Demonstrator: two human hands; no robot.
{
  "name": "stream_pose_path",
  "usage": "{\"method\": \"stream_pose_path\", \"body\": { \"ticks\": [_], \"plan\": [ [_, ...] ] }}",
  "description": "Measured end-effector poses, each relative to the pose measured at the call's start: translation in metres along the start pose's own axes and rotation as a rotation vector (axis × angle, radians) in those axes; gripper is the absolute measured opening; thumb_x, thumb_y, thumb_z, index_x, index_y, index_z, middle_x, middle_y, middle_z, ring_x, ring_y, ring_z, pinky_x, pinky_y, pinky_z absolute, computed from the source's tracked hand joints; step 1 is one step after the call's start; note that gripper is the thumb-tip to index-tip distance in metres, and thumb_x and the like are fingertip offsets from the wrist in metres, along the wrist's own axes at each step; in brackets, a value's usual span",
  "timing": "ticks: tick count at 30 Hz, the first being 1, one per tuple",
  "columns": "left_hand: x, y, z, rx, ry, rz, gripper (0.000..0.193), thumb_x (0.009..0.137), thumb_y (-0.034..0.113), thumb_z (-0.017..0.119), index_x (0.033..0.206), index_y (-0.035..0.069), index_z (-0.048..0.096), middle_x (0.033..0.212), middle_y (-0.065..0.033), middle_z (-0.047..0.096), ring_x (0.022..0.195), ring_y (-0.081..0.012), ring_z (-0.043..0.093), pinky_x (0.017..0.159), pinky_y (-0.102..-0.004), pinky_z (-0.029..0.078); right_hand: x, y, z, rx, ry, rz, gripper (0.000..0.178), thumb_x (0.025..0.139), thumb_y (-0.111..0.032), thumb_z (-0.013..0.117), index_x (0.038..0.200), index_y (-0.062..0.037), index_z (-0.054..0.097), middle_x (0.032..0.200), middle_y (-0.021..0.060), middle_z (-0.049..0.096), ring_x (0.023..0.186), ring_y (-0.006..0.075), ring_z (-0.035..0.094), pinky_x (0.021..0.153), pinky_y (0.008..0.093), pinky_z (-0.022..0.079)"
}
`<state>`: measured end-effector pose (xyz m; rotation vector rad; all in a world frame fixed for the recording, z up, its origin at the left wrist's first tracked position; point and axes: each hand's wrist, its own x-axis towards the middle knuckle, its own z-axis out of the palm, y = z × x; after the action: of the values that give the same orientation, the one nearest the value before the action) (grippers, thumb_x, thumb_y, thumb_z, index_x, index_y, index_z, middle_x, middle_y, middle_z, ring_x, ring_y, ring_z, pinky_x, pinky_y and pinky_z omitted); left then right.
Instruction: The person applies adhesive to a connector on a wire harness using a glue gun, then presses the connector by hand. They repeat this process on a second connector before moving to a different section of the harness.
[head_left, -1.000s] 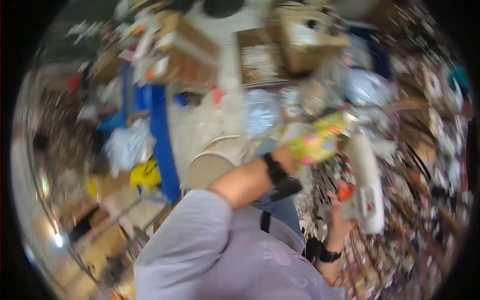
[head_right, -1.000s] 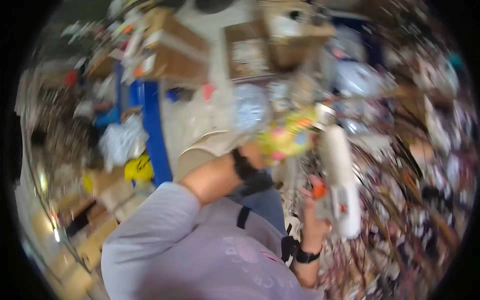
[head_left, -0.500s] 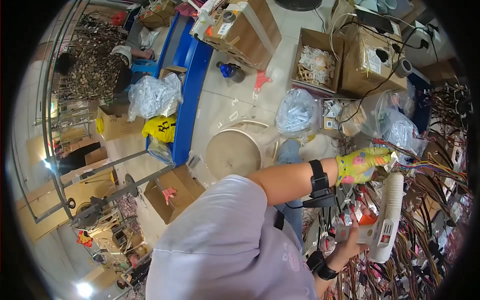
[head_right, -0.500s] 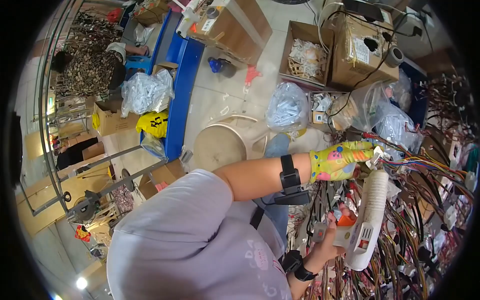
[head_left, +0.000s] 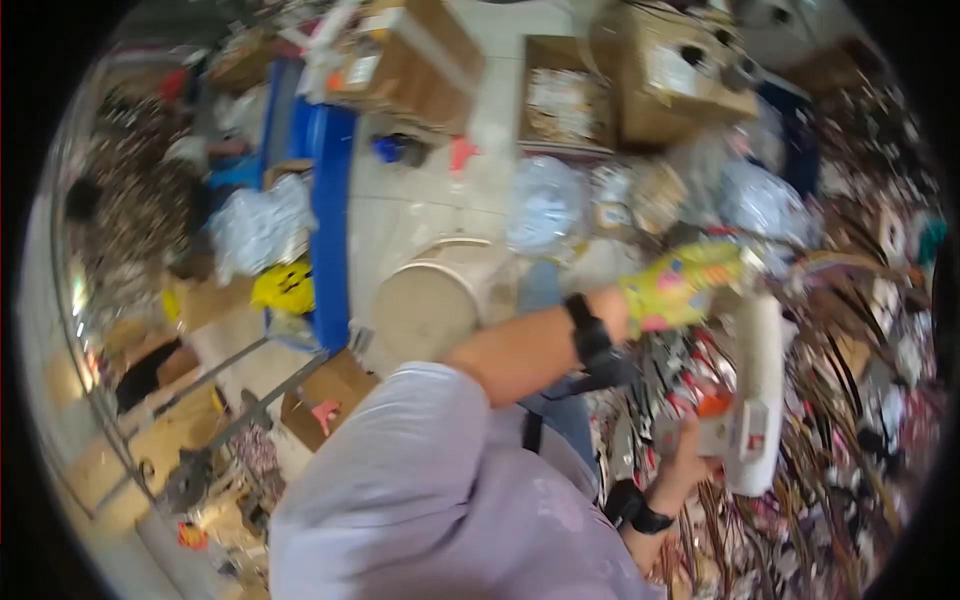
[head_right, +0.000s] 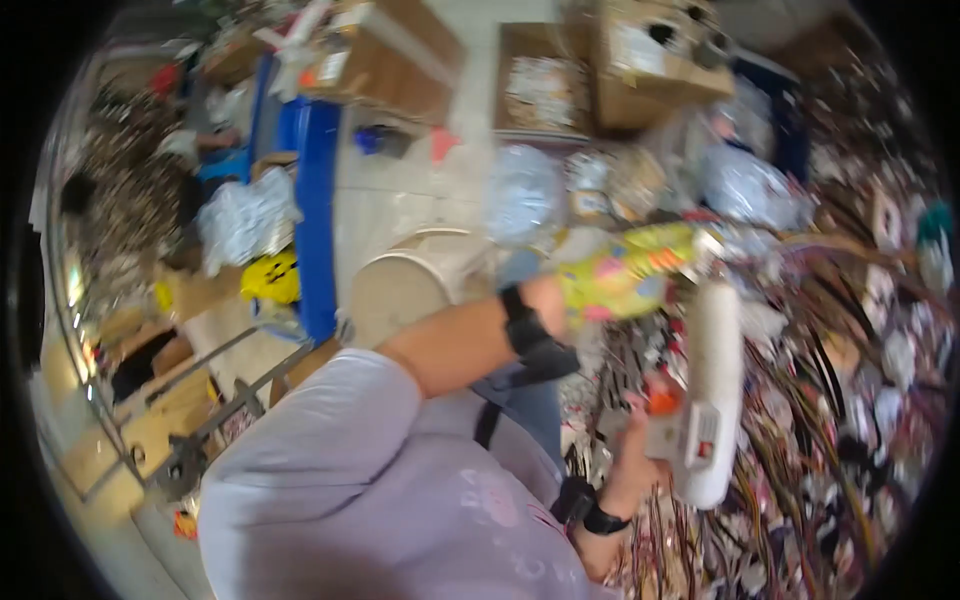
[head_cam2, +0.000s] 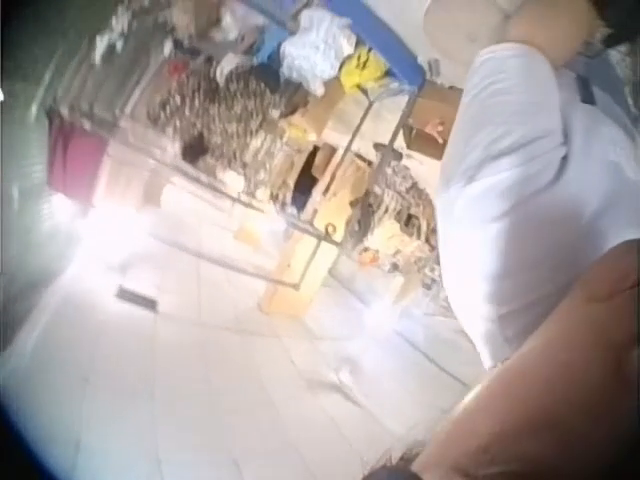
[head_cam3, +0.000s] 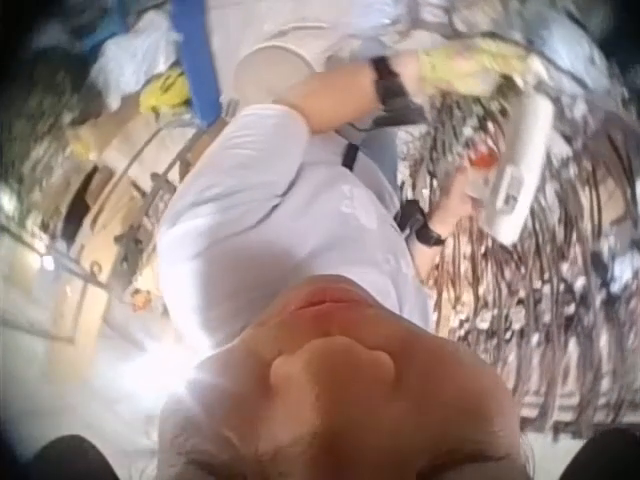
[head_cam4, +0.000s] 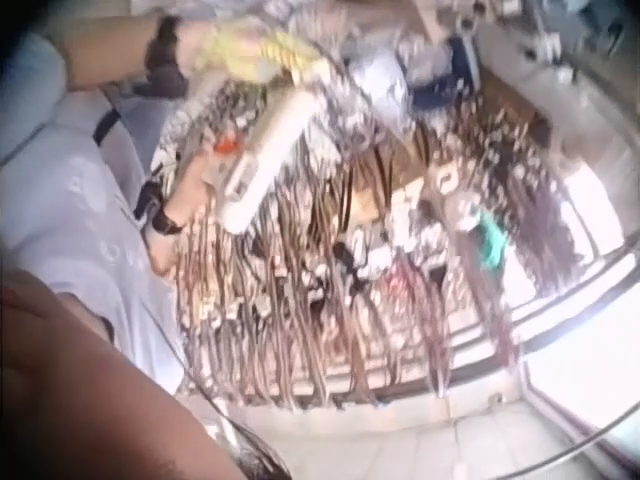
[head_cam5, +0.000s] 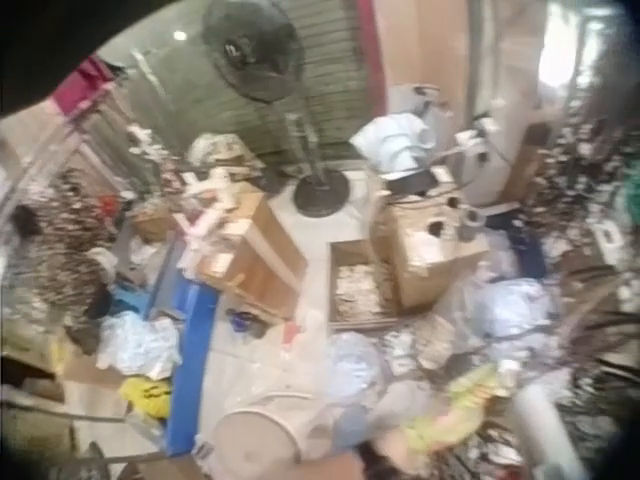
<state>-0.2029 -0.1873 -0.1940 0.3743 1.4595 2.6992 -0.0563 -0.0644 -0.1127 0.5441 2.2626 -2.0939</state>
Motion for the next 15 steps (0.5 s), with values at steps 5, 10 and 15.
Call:
{"method": "stream_pose_path", "body": {
  "ticks": [5, 10, 15],
  "plan": [
    [-0.003, -0.006, -0.021, -0.137, 0.006, -0.433, 0.043, 0.08, -0.005, 0.059, 0.121, 0.004, 0.053, 0.116, -0.0109, 0.059, 0.104, -0.0194, 0.057, 0.083, -0.0297, 0.049, 0.007, -0.003, 0.008, -0.013, -0.025, 0.091, 0.043, 0.083, -0.007, 0.06, 0.123, 0.0026, 0.045, 0.112, 0.0133, 0.055, 0.101, 0.0206, 0.056, 0.075, 0.0314, 0.052],
    [0.013, -0.001, -0.002, -0.698, 0.08, -0.61, 0.041, 0.09, 0.018, 0.056, 0.126, 0.0, 0.047, 0.118, -0.0116, 0.056, 0.109, -0.0214, 0.054, 0.098, -0.0346, 0.041, 0.01, -0.011, 0.001, 0.017, -0.09, 0.197, 0.034, 0.082, 0.004, 0.052, 0.115, 0.0019, 0.046, 0.11, 0.0123, 0.052, 0.102, 0.0211, 0.053, 0.076, 0.0311, 0.051],
    [0.014, -0.002, 0.003, -0.796, 0.094, -0.613, 0.043, 0.087, 0.017, 0.06, 0.124, 0.0, 0.047, 0.117, -0.0123, 0.057, 0.109, -0.022, 0.054, 0.099, -0.0366, 0.039, 0.01, -0.003, 0.001, 0.067, -0.04, 0.063, 0.034, 0.081, 0.008, 0.05, 0.114, 0.0017, 0.047, 0.106, 0.0122, 0.051, 0.099, 0.021, 0.053, 0.074, 0.0308, 0.051]
  ]
}}
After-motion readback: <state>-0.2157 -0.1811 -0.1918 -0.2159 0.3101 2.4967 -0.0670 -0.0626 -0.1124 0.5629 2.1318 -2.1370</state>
